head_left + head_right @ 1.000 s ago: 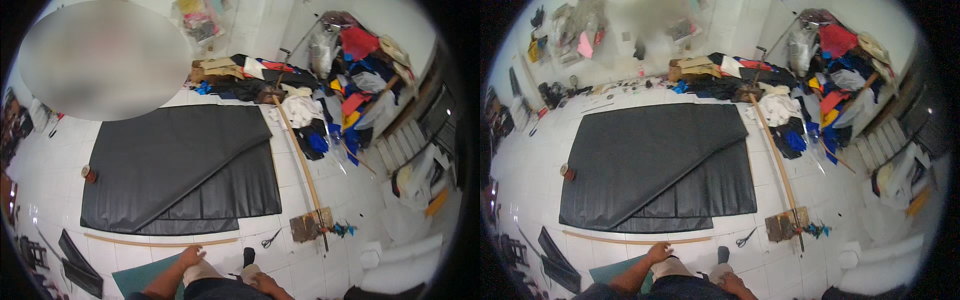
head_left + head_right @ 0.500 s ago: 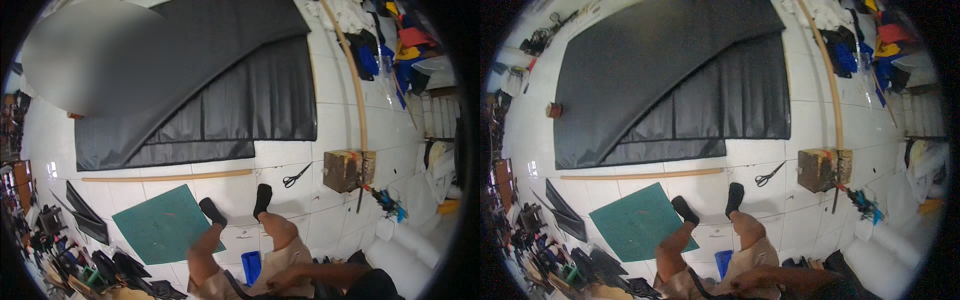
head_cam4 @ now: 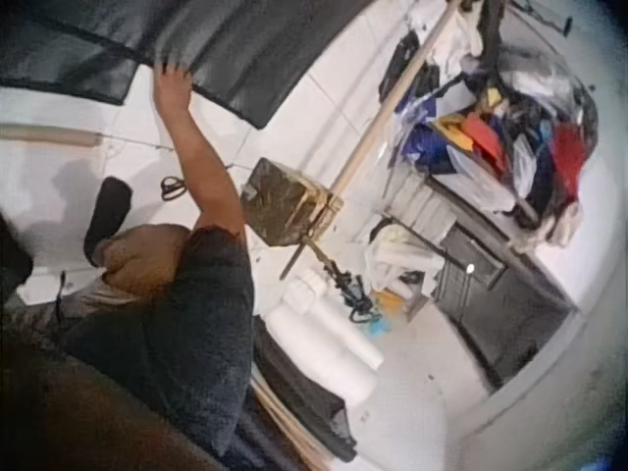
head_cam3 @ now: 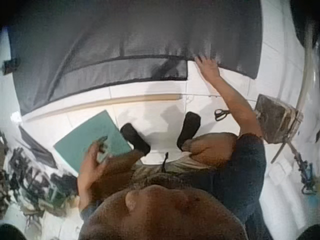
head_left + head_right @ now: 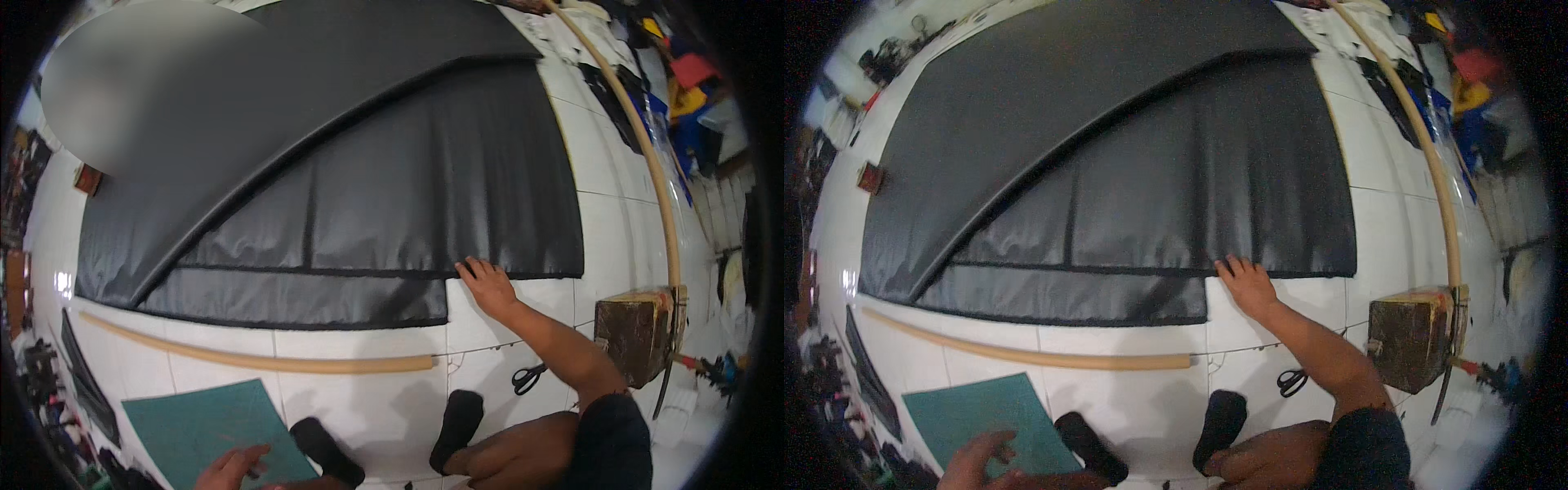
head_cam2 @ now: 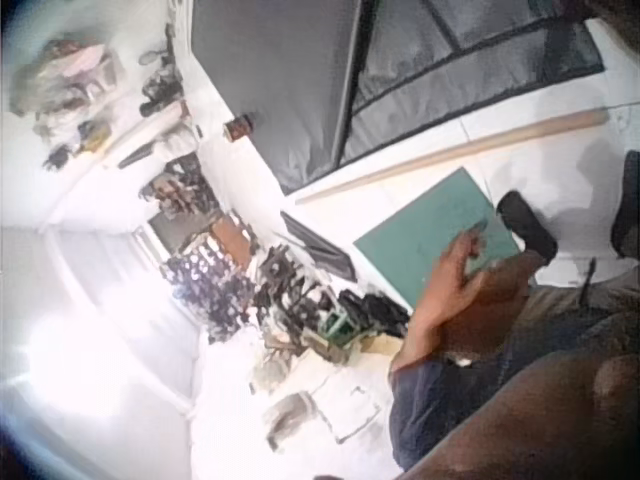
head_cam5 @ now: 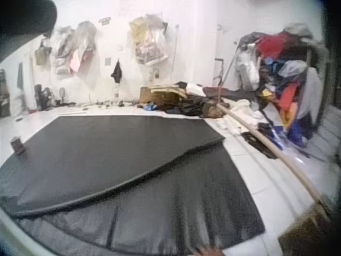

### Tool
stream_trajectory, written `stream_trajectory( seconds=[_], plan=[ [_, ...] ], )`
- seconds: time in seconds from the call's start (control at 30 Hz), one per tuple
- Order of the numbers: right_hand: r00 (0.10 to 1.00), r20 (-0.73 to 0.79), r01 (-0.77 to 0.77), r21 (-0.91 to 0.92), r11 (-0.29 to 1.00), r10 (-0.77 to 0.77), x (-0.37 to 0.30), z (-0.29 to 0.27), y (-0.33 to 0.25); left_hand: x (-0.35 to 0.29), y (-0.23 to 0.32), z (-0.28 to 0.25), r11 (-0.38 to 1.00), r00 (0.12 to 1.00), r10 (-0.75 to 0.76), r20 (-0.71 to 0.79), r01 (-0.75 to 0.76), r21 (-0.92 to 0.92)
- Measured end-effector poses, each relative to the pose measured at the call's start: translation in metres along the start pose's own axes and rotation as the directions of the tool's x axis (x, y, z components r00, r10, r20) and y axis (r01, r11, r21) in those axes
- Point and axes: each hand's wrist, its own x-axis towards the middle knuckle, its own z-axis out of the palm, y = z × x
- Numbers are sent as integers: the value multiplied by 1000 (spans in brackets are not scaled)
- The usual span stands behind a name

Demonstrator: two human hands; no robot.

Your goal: The person cuts a large piece of black synthetic fabric using shears on a floor, then folds and moves the fabric before unrolling a separate roll of material from its plastic packaging.

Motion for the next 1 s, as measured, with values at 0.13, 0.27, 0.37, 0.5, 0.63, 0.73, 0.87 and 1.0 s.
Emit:
stream_trajectory(
  seconds=[0.13,0.27,0.37,0.5,0.63,0.73,0.87,1.0],
  plan=[
    [997,2,77,8,997,-77,9,15,12,-5,5,4,997,994,76,76,-76,0],
    [992,-123,-29,49,998,35,-3,17,43,23,68,-10,926,991,123,-53,-95,365],
    [925,25,-380,57,923,379,-52,26,99,57,83,-2,953,948,243,-207,-193,233],
    [964,-1,-264,18,964,264,-62,-5,85,49,86,-4,926,965,262,1,-251,282],
    [995,-98,27,99,995,-17,-29,-5,31,65,71,1,903,927,375,-25,-359,235],
    [999,-20,36,80,996,-34,-1,19,20,71,81,-1,897,925,380,-27,-361,255],
    [990,-128,58,2,998,-58,21,29,20,52,82,-1,868,907,416,-69,-373,329],
    [985,-128,-118,-5,993,117,6,18,37,43,71,1,874,893,431,-130,-378,307]
  ],
)
